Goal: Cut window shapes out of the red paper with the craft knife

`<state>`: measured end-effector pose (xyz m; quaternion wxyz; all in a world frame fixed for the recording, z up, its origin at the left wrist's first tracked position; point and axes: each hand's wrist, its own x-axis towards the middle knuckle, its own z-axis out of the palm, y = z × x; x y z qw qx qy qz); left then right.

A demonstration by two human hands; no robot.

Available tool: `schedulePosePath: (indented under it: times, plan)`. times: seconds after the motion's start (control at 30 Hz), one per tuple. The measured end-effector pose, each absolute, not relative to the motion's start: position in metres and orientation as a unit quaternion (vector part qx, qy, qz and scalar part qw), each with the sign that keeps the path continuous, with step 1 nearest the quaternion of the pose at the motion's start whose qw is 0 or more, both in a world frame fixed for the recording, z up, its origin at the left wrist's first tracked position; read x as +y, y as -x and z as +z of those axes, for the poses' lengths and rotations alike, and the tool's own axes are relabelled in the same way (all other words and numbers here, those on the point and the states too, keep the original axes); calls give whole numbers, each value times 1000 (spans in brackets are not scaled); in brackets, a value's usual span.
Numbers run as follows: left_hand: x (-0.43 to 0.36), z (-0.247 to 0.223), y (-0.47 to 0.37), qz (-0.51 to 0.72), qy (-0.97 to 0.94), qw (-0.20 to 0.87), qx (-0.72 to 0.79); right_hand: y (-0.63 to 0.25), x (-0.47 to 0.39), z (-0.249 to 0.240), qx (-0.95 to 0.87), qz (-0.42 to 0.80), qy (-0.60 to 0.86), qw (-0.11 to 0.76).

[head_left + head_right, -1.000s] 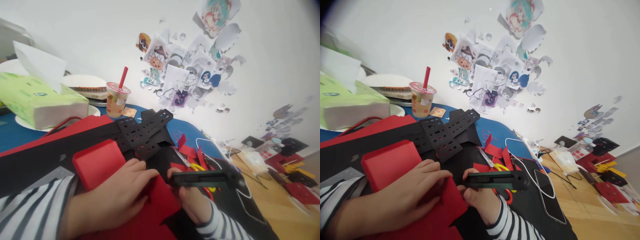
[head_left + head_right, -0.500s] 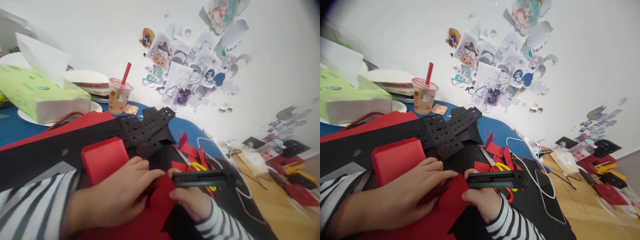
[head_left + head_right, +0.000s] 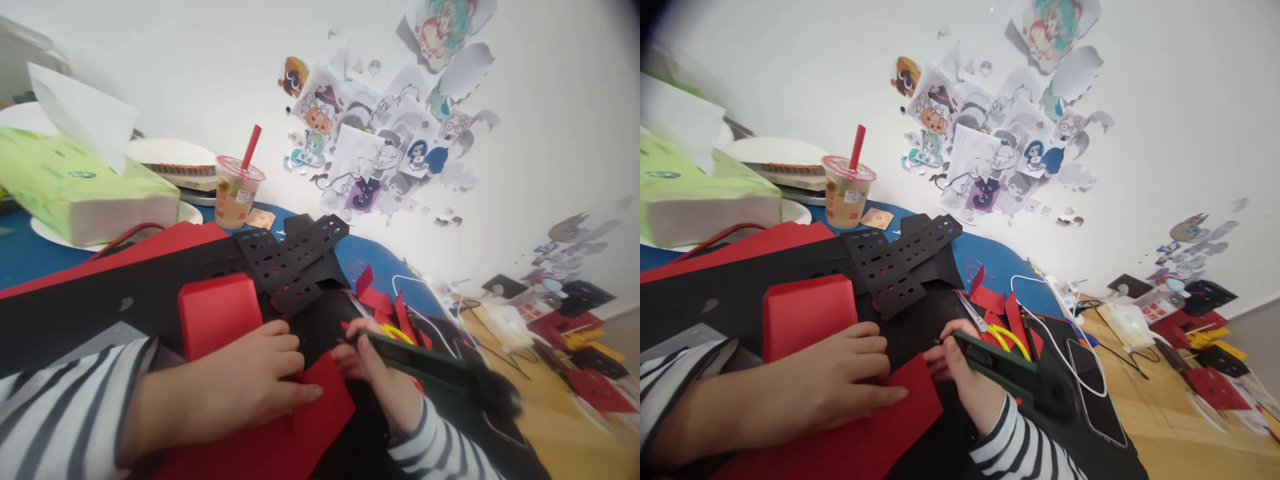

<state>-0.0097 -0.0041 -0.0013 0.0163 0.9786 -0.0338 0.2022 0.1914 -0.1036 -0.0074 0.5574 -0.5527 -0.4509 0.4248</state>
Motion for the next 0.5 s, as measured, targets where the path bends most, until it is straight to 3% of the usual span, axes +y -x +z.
schedulePosePath:
  times: [0.13, 0.2, 0.5]
  plan:
    - [-4, 9, 10, 175, -981, -6, -81, -200, -113, 7, -623, 148, 539, 548]
    - [-5, 15, 10, 156, -984, -9, -88, -198, -123, 13, -684, 99, 500, 521]
    - [-4, 9, 7, 171, -972, -14, -162, -177, -131, 3, -762, 246, 453, 392]
